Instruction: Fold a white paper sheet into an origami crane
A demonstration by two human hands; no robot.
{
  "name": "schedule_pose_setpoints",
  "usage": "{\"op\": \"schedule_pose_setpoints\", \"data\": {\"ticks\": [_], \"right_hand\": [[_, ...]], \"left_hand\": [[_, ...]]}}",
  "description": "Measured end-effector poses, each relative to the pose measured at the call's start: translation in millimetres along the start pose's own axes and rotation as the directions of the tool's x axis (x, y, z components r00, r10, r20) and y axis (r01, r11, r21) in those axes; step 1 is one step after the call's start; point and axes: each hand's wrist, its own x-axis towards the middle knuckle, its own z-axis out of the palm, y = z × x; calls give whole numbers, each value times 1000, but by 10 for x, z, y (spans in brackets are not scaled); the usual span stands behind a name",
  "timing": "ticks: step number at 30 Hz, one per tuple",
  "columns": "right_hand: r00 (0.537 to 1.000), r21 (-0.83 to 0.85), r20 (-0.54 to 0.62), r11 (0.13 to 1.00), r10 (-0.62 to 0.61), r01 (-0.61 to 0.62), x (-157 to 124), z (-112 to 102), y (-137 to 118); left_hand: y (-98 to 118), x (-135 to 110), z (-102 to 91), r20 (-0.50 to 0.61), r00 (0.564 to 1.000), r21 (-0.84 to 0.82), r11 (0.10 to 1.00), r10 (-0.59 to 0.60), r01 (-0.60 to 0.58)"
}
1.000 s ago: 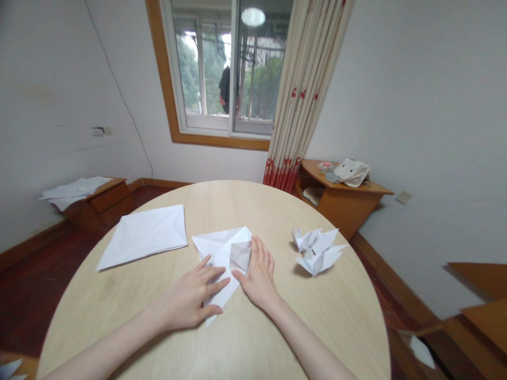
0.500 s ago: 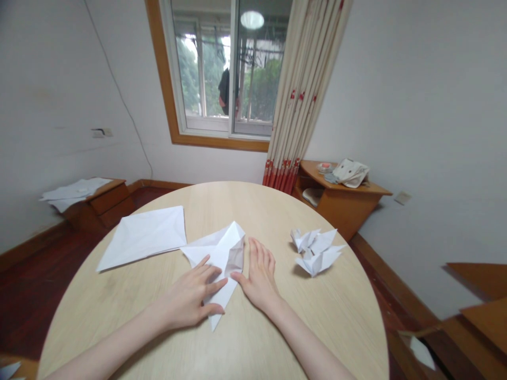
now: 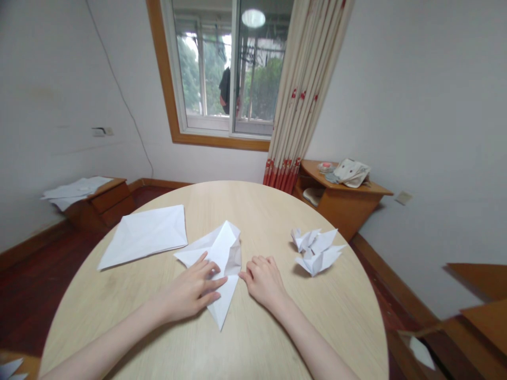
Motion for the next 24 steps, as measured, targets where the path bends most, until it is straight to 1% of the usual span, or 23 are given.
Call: {"op": "schedule_pose_setpoints", "data": {"ticks": [4,10,16,21,24], "right_hand": [[999,76,49,997,6,-9,8,19,-29],[993,183,109,983,-53,32,10,18,-66],[979,235,165,969,-118,77,-30,-34,-129],[966,270,191,956,-173,117,-60,-68,-191],[957,291,197,945,-215,152,-77,-81,-215]], "left_hand": [[-8,-11,13,-21,1000,2,1000,16,-16],[-12,-12,6,-19,999,14,1000,26,-26],[3,-18,-29,27,1000,40,999,-3,2],[-3,-22,-29,9,1000,22,1000,6,-7],[-7,-21,-31,24,1000,12,1000,-1,1]]}}
